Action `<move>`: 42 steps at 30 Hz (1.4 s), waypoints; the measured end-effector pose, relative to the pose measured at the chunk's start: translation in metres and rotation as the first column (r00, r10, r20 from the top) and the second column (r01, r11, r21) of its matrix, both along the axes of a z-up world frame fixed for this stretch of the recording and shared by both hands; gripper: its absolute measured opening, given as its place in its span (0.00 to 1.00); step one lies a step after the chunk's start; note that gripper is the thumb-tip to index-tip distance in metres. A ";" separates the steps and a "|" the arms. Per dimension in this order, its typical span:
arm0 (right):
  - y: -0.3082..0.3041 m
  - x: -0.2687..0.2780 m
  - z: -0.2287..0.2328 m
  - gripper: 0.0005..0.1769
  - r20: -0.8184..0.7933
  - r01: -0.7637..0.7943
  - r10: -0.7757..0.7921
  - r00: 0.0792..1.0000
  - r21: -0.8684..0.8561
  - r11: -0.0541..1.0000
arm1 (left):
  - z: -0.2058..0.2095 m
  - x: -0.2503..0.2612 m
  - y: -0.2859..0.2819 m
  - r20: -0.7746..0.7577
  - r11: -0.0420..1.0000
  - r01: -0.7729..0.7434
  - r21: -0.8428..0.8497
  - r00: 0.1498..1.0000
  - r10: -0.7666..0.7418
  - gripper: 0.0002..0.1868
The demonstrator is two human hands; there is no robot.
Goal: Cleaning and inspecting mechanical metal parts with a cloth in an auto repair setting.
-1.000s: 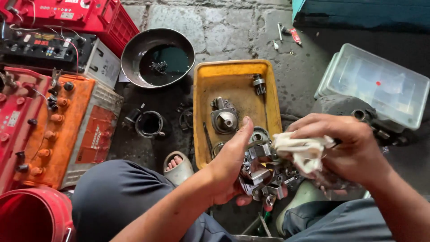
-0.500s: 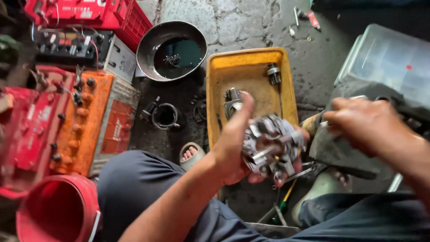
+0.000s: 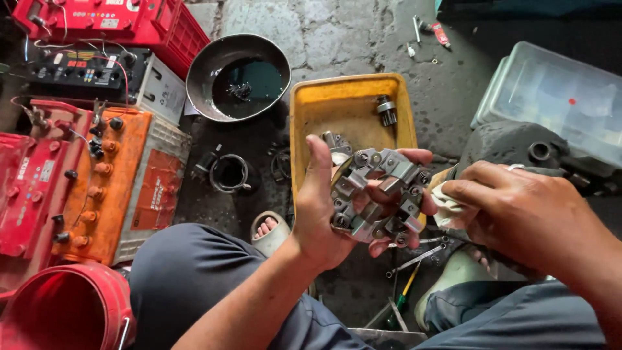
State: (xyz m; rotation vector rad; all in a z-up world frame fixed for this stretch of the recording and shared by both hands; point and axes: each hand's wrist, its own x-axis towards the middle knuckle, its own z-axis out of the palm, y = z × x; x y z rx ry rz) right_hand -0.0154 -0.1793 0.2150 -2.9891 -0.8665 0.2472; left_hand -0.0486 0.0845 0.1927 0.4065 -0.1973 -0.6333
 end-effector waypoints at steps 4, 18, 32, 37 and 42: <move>-0.001 0.004 -0.002 0.26 0.005 0.008 -0.008 1.000 -0.091 0.996 | -0.001 -0.001 0.000 0.001 1.000 -0.017 -0.021 1.000 0.017 0.61; -0.006 -0.003 0.012 0.26 0.181 -0.093 0.033 0.983 0.335 0.938 | -0.003 0.010 -0.012 -0.164 0.997 0.054 0.051 0.985 -0.045 0.45; -0.061 -0.034 -0.108 0.02 -0.439 -0.159 0.077 0.895 -0.153 0.975 | -0.054 0.019 0.006 -0.286 0.882 0.085 0.464 0.956 0.058 0.37; -0.033 -0.062 -0.076 0.13 -0.595 -0.263 0.192 0.780 -0.034 0.964 | -0.157 0.019 -0.006 -0.354 0.405 0.181 0.896 0.842 0.408 0.25; -0.030 -0.092 -0.085 0.07 -0.508 -0.378 0.373 0.777 0.098 0.921 | -0.244 0.038 -0.006 -0.460 0.283 0.379 0.881 0.826 0.326 0.20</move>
